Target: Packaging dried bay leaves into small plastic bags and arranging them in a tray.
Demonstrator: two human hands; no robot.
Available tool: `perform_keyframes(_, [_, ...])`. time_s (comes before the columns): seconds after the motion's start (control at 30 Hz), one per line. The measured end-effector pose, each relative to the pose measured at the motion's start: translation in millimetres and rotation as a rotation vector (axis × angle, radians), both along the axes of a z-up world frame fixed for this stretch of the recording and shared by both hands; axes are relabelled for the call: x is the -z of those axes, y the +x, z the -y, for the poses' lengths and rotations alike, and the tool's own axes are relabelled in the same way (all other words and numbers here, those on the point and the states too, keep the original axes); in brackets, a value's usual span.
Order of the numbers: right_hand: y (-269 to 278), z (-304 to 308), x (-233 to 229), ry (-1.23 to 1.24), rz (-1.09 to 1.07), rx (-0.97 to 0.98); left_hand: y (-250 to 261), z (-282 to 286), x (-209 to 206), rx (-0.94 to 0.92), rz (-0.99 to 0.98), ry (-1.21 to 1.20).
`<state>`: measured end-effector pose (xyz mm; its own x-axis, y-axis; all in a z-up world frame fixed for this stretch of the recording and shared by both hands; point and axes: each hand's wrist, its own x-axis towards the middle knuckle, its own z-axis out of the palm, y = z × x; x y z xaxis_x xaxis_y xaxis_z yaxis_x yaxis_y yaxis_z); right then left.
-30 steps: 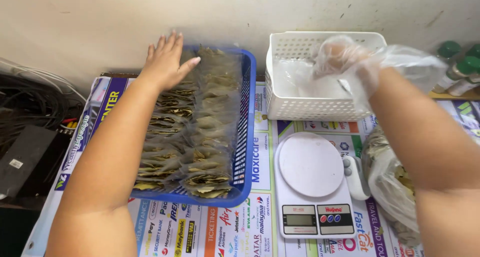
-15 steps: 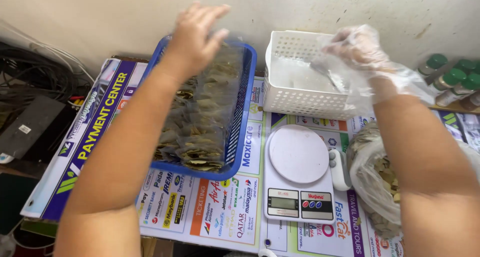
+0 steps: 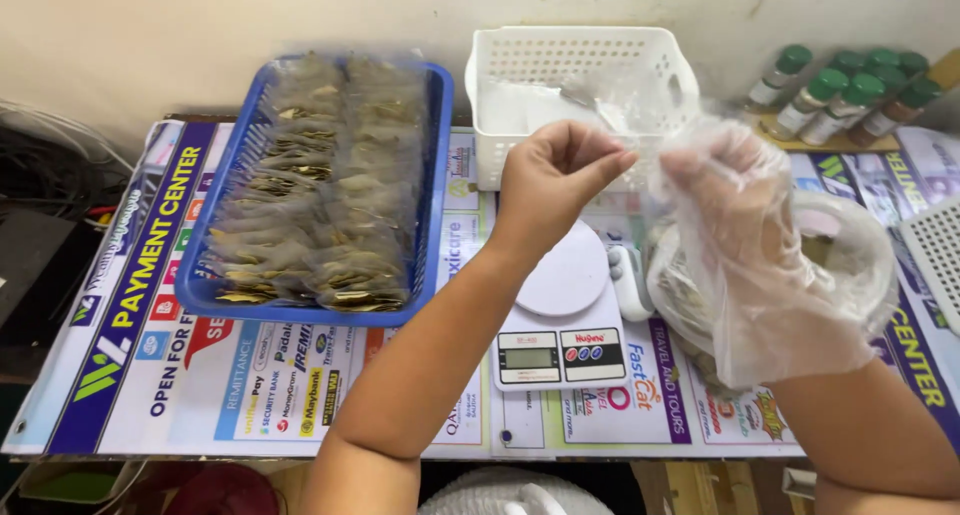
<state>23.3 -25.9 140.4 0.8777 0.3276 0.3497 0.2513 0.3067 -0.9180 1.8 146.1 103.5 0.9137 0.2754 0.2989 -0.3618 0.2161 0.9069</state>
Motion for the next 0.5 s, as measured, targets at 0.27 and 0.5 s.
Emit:
perform_keyframes(0.27, [-14, 68, -9, -0.661, 0.059, 0.141, 1, 20, 21, 0.297, -0.089, 0.380])
perform_keyframes(0.5, [12, 107, 4, -0.886, 0.381, 0.143, 24, 38, 23, 0.532, -0.173, 0.142])
